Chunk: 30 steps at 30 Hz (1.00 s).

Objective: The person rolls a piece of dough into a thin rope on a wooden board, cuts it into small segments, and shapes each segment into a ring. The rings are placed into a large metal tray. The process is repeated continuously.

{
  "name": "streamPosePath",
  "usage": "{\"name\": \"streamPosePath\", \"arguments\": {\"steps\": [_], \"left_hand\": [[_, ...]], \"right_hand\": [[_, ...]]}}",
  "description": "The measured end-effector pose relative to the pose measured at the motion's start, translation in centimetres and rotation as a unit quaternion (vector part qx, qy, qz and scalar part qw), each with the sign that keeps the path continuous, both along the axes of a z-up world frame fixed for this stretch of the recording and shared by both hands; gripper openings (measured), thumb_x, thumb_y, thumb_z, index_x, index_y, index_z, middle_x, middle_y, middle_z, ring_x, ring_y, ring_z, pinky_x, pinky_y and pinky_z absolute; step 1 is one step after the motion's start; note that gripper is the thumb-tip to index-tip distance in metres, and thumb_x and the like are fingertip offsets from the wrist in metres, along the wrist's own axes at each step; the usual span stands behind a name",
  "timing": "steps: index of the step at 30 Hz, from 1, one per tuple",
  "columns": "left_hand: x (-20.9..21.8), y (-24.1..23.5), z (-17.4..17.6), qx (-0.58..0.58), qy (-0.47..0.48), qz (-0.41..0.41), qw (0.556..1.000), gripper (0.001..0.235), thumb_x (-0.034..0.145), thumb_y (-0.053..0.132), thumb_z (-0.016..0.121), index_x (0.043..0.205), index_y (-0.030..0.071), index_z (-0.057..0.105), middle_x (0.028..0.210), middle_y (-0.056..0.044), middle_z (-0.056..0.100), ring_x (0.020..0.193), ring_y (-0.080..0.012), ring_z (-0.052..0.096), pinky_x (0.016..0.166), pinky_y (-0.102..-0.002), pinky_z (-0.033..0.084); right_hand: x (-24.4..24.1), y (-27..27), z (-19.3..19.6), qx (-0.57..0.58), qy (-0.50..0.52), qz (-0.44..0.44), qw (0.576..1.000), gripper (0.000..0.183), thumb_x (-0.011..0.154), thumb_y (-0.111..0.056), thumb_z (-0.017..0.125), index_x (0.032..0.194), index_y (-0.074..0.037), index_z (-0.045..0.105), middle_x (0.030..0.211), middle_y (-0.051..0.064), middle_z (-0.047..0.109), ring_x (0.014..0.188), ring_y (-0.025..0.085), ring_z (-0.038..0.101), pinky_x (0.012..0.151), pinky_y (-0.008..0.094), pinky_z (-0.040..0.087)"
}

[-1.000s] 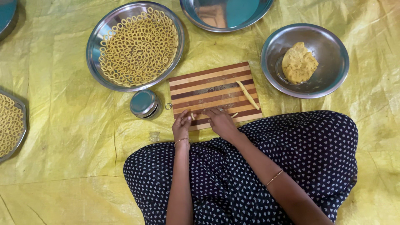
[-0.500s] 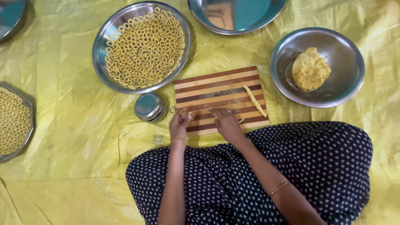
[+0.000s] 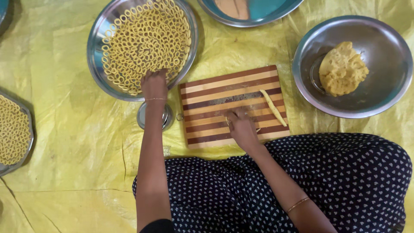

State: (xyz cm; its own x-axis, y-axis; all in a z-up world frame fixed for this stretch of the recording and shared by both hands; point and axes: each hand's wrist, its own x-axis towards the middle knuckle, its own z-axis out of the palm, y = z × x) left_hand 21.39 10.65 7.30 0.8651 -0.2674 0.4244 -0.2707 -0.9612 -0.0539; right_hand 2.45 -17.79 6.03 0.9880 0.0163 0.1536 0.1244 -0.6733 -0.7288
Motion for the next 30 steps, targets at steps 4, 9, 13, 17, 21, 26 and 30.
{"name": "streamPosePath", "arguments": {"steps": [4,9,13,17,21,26,30], "left_hand": [[0.7,-0.3,-0.5,0.027,0.024,0.0,0.999,0.035,0.084,0.009,0.075,0.118,0.016,0.075,0.085,-0.011,0.076,0.091,-0.0255,0.066,0.08,-0.04,0.047],[0.6,-0.2,-0.3,0.041,0.037,-0.001,0.998,0.037,0.083,0.005,0.074,0.118,0.017,0.075,0.085,-0.009,0.074,0.092,-0.0242,0.066,0.084,-0.039,0.048],[0.5,-0.7,-0.3,0.045,0.018,-0.009,0.999,0.027,0.085,0.009,0.075,0.112,0.013,0.073,0.087,-0.007,0.075,0.093,-0.0249,0.066,0.083,-0.041,0.047],[0.2,-1.2,0.1,0.014,0.017,0.003,1.0,0.027,0.085,0.007,0.075,0.111,0.013,0.074,0.087,-0.006,0.075,0.093,-0.0251,0.066,0.083,-0.041,0.048],[-1.7,-1.8,0.9,-0.111,0.01,0.046,0.993,0.034,0.084,0.006,0.075,0.117,0.013,0.074,0.091,-0.007,0.076,0.087,-0.0251,0.068,0.078,-0.04,0.053],[-11.6,-4.5,-0.2,-0.28,0.111,0.125,0.945,0.011,0.095,0.008,0.075,0.105,0.005,0.071,0.098,-0.012,0.075,0.088,-0.0254,0.07,0.079,-0.042,0.054],[-20.4,-8.7,-2.2,-0.512,0.201,0.1,0.829,0.021,0.089,-0.002,0.067,0.104,0.011,0.074,0.113,-0.002,0.077,0.1,-0.0168,0.074,0.095,-0.033,0.054]], "right_hand": [[0.3,-0.1,0.3,0.024,0.025,0.005,0.999,0.027,0.089,-0.002,0.064,0.114,-0.008,0.07,0.114,0.014,0.066,0.097,0.036,0.067,0.083,0.045,0.056],[0.2,-0.2,1.0,0.024,0.037,0.015,0.999,0.029,0.087,0.001,0.062,0.115,-0.006,0.069,0.115,0.015,0.065,0.096,0.036,0.067,0.084,0.044,0.056],[0.1,-0.2,1.0,0.02,0.029,0.013,0.999,0.027,0.088,0.0,0.063,0.113,-0.006,0.069,0.113,0.014,0.065,0.098,0.036,0.067,0.083,0.045,0.056],[0.2,-0.3,0.5,0.022,0.032,0.013,0.999,0.028,0.086,0.0,0.063,0.113,-0.007,0.069,0.114,0.013,0.066,0.1,0.036,0.067,0.082,0.046,0.056],[0.2,-0.3,-0.1,0.0,0.036,-0.006,0.999,0.029,0.087,-0.001,0.064,0.113,-0.009,0.07,0.115,0.013,0.067,0.097,0.038,0.067,0.081,0.047,0.056],[0.2,-0.5,-1.1,-0.023,0.048,-0.051,0.997,0.026,0.085,-0.004,0.067,0.11,-0.009,0.072,0.111,0.013,0.07,0.096,0.038,0.067,0.082,0.048,0.056],[0.2,-1.0,-1.6,-0.035,0.011,-0.085,0.996,0.026,0.081,-0.002,0.068,0.105,-0.009,0.074,0.114,0.015,0.068,0.098,0.038,0.067,0.081,0.048,0.056]]}}
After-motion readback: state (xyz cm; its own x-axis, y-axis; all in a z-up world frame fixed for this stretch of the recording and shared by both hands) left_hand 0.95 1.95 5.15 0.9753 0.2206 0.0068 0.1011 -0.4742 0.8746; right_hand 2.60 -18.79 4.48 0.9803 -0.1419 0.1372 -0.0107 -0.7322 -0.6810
